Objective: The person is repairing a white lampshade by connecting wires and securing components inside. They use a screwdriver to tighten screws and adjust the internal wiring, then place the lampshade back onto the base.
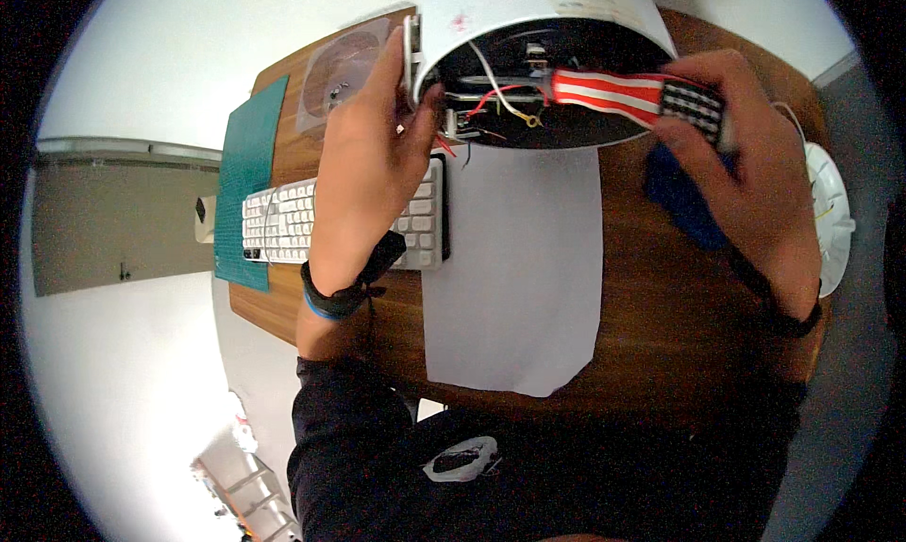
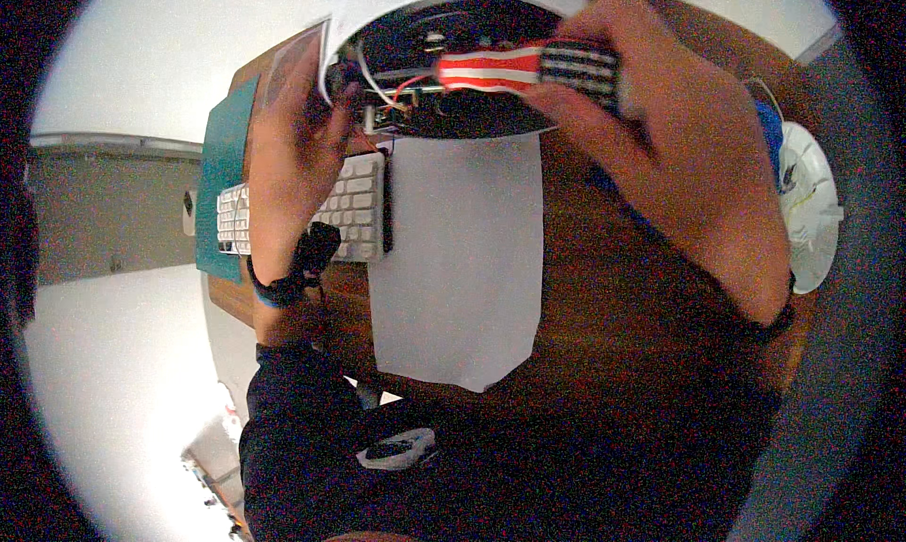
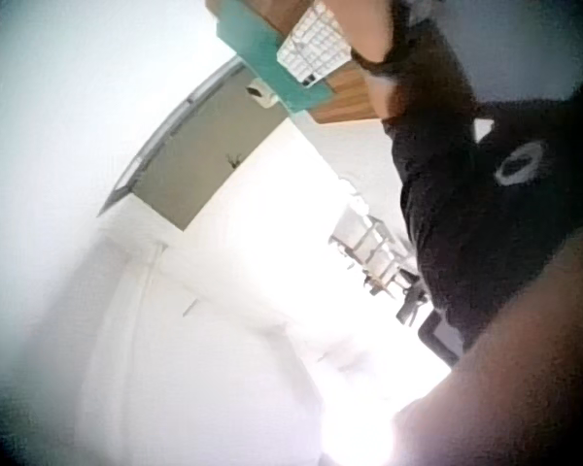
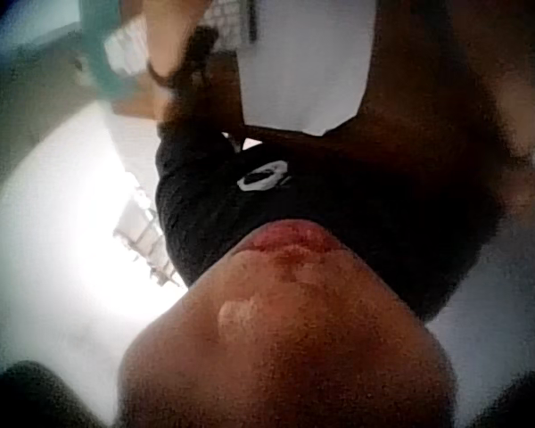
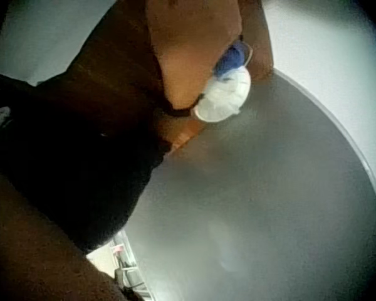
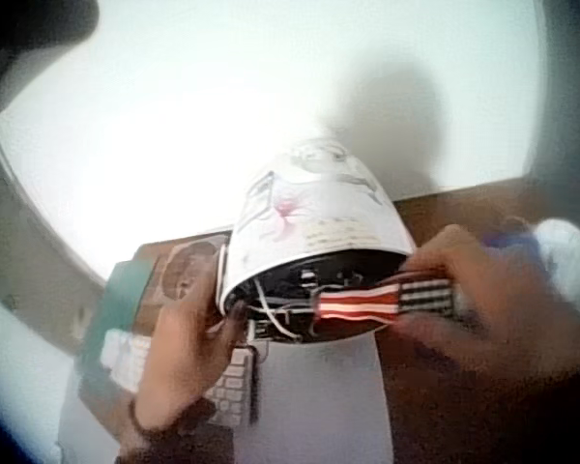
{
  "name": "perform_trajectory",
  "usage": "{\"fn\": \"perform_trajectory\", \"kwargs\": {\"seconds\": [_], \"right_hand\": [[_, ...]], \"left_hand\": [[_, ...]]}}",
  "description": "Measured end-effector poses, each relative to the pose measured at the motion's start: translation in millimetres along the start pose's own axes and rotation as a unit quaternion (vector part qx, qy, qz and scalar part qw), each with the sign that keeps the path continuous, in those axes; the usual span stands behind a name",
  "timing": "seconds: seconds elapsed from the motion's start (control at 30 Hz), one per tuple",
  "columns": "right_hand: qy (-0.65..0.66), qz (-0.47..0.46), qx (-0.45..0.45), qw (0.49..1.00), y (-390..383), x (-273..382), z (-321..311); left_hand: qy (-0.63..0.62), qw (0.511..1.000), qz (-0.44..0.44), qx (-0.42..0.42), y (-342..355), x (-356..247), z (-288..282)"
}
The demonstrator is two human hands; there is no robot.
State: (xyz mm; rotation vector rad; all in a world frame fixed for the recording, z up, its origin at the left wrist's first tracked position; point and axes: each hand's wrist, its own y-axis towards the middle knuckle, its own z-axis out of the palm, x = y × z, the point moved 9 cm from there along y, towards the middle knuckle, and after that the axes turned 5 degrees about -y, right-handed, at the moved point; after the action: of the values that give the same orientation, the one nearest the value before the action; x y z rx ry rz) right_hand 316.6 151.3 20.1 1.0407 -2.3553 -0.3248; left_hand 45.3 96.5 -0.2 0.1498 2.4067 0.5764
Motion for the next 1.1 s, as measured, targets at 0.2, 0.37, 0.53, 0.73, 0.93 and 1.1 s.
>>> {"fn": "perform_trajectory", "kwargs": {"seconds": [0.2,0.37,0.53,0.73,0.93,1.1], "right_hand": [[-0.046,-0.051,0.102,0.992,-6,-6,-30],[0.036,-0.086,0.309,0.946,-20,0,38],[0.06,-0.122,0.347,0.928,-26,10,98],[0.013,-0.179,0.297,0.938,-26,18,123],[-0.063,-0.176,0.273,0.944,-26,21,133],[-0.031,-0.263,0.187,0.946,-27,50,93]], "left_hand": [[-0.056,0.998,0.017,0.017,-4,-8,-3],[-0.186,0.982,0.006,0.039,-5,20,0],[-0.305,0.944,-0.047,0.112,2,43,12],[-0.401,0.894,-0.083,0.181,1,37,20],[-0.344,0.921,-0.063,0.169,4,38,14],[-0.33,0.929,-0.022,0.168,9,41,12]]}}
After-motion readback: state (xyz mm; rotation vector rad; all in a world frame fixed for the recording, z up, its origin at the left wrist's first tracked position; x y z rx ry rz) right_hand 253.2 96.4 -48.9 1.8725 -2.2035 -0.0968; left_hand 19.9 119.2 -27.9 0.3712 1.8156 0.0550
